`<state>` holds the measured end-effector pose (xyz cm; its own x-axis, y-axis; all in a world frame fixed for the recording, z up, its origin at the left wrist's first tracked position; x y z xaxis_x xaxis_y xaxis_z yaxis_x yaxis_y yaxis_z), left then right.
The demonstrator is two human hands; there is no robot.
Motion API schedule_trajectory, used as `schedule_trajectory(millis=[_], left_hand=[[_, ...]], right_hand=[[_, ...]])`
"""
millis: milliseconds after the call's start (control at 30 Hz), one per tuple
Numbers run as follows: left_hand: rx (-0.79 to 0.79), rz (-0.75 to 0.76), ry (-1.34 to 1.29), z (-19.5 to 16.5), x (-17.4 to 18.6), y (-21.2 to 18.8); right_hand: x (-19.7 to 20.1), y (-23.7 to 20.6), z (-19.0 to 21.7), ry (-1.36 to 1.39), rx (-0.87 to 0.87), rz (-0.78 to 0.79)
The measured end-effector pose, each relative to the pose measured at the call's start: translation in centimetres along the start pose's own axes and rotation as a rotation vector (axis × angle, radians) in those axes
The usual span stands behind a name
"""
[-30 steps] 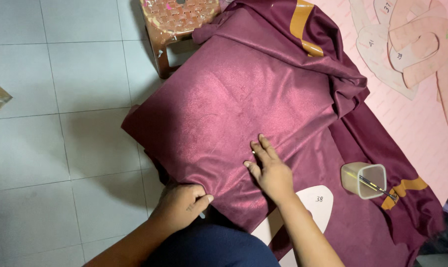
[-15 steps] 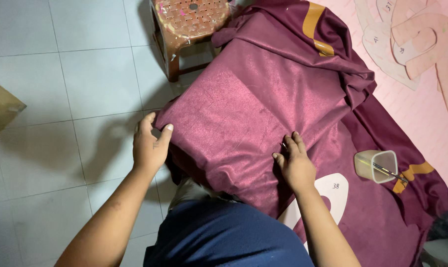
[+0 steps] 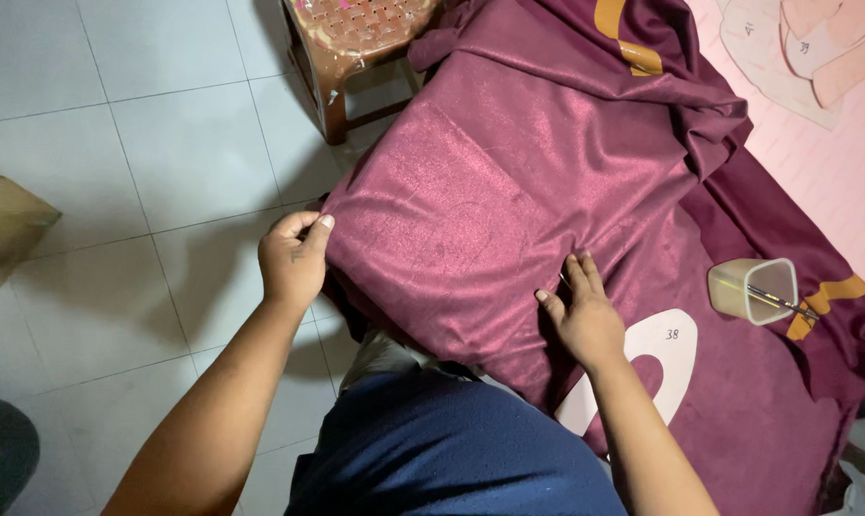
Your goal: The person holds a U-shaped paper pattern marked 38 on maroon fabric and traces around its edge with a pen, briefly heating the pen tip with a lighter first. They reposition the pattern, continue tracing along its edges, then pull and smooth the fabric over the pattern at the end.
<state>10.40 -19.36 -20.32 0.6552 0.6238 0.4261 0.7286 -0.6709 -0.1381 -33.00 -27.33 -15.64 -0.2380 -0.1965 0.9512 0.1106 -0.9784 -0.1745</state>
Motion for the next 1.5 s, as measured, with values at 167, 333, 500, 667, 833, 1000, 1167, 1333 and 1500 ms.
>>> schedule_trajectory(millis=[167, 333, 500, 667, 833, 1000, 1167, 1333, 1500], left_hand=[[-0.055, 0.025, -0.047, -0.9, -0.8, 0.9], [-0.093, 0.005, -0.086, -1.4, -0.7, 1.4], [-0.058, 0.001, -0.085, -0.9, -0.6, 1.3], [-0.066, 0.008, -0.151, -1.3, -1.0, 0.8], [-0.139, -0.012, -0.127, -2.6, -0.8, 0.1], [-0.155, -0.042, -0.227, -3.3, -0.6, 0.0], [-0.148, -0.111, -0.191, -3.4, 0.3, 0.0], [-0.151, -0.122, -0.123, -3.2, 0.7, -0.1], [-0.101, -0.071, -0.157, -2.5, 0.3, -0.1]], right_hand=[[-0.3, 1.4, -1.1, -0.002, -0.064, 0.046], [-0.3, 1.7, -1.2, 0.070, -0.080, 0.038], [0.5, 1.5, -0.2, 0.121, -0.047, 0.004], [1.4, 0.2, 1.4, 0.032, -0.026, -0.063], [1.8, -3.2, 5.1, 0.096, 0.227, -0.131], [0.5, -4.3, 5.2, 0.125, 0.226, -0.004], [1.0, -4.1, 4.2, 0.131, 0.261, -0.076], [0.7, -3.6, 2.2, 0.212, 0.143, -0.218], [-1.6, -1.4, -2.3, 0.418, -0.299, -0.167]])
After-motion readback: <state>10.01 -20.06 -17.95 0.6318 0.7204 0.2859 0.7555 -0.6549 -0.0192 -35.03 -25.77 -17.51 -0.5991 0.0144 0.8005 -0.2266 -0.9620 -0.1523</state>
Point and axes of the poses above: each hand's wrist, its own y-axis towards the middle knuckle, its own x-axis out of the back of the hand, z = x × y, the point moved 10 cm from there along y, towards the middle knuckle, and after that the axes turned 9 degrees about -z, right-handed, at the moved point
